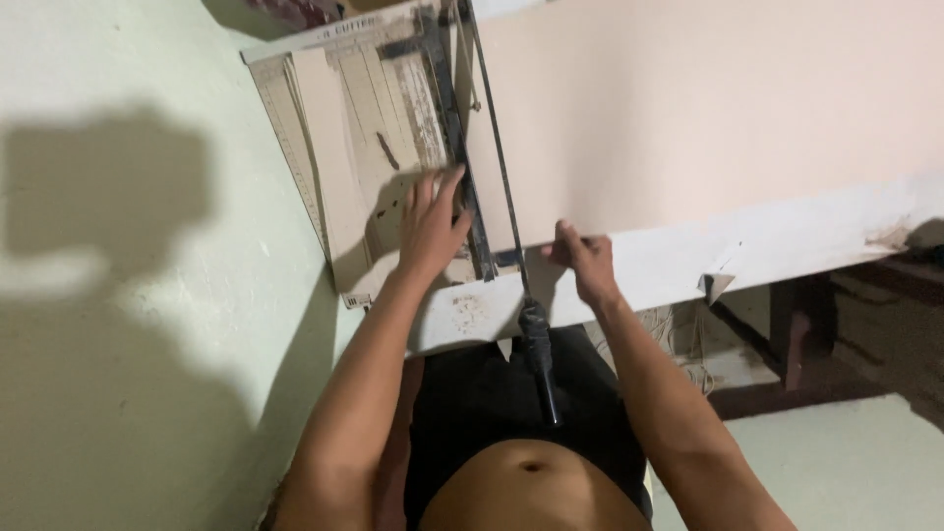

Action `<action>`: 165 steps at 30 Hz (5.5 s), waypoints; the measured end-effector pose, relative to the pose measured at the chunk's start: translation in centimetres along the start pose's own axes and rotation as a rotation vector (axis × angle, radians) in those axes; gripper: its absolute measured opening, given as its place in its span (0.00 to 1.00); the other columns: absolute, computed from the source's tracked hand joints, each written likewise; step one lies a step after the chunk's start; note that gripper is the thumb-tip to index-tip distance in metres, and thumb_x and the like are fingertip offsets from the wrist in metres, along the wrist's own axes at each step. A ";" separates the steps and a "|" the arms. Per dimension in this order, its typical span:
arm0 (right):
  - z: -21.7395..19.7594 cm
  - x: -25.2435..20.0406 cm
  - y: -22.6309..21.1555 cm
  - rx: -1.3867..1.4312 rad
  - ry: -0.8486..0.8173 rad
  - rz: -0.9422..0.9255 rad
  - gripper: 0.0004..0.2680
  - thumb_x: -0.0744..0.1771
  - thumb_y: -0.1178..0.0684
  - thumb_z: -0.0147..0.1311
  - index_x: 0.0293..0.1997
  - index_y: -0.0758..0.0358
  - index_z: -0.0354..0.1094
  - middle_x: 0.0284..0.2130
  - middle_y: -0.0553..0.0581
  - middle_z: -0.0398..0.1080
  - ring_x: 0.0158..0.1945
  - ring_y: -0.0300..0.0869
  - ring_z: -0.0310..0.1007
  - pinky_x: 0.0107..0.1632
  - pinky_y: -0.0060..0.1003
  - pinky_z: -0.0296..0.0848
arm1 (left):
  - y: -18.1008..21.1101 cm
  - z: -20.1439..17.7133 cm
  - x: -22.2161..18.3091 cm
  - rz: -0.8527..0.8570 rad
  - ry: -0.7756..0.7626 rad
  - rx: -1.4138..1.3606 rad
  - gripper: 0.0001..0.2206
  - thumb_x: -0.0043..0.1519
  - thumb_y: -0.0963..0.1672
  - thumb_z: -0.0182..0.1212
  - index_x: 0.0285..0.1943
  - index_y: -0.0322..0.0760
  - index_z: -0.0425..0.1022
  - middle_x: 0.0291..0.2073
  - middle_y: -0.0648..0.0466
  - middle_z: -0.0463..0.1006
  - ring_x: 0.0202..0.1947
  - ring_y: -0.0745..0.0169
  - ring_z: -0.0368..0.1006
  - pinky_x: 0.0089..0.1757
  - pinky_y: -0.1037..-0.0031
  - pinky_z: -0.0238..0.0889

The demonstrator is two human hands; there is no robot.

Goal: Cutting cardboard sheets into smaller strips using a manual paper cutter on a workbench.

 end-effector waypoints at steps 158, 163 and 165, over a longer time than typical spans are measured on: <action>-3.8 0.6 -4.7 -0.225 -0.166 0.014 0.19 0.69 0.35 0.49 0.30 0.62 0.70 0.28 0.56 0.75 0.28 0.41 0.72 0.36 0.41 0.78 | -1.0 4.8 8.6 -0.151 -0.147 0.588 0.62 0.55 0.55 0.76 0.80 0.51 0.14 0.75 0.33 0.15 0.74 0.19 0.17 0.61 0.19 0.31; 0.8 -8.8 -10.5 -1.044 -0.142 -0.105 0.11 0.73 0.47 0.42 0.55 0.62 0.65 0.27 0.59 0.79 0.21 0.43 0.76 0.26 0.33 0.76 | -0.1 4.9 9.1 -0.235 -0.197 0.615 0.63 0.54 0.54 0.76 0.79 0.52 0.12 0.74 0.35 0.13 0.74 0.20 0.17 0.60 0.17 0.34; 3.6 -15.1 -12.9 -1.064 -0.183 -0.428 0.13 0.73 0.56 0.40 0.67 0.61 0.52 0.26 0.60 0.78 0.15 0.43 0.73 0.14 0.30 0.72 | -0.2 4.7 9.0 -0.280 -0.236 0.612 0.65 0.53 0.55 0.76 0.78 0.54 0.09 0.74 0.37 0.10 0.74 0.21 0.14 0.60 0.17 0.31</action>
Point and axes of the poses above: each hand's wrist, its own x-axis towards the middle knuckle, its own z-axis out of the palm, y = z × x, the point moved 2 cm from there along x, towards the middle knuckle
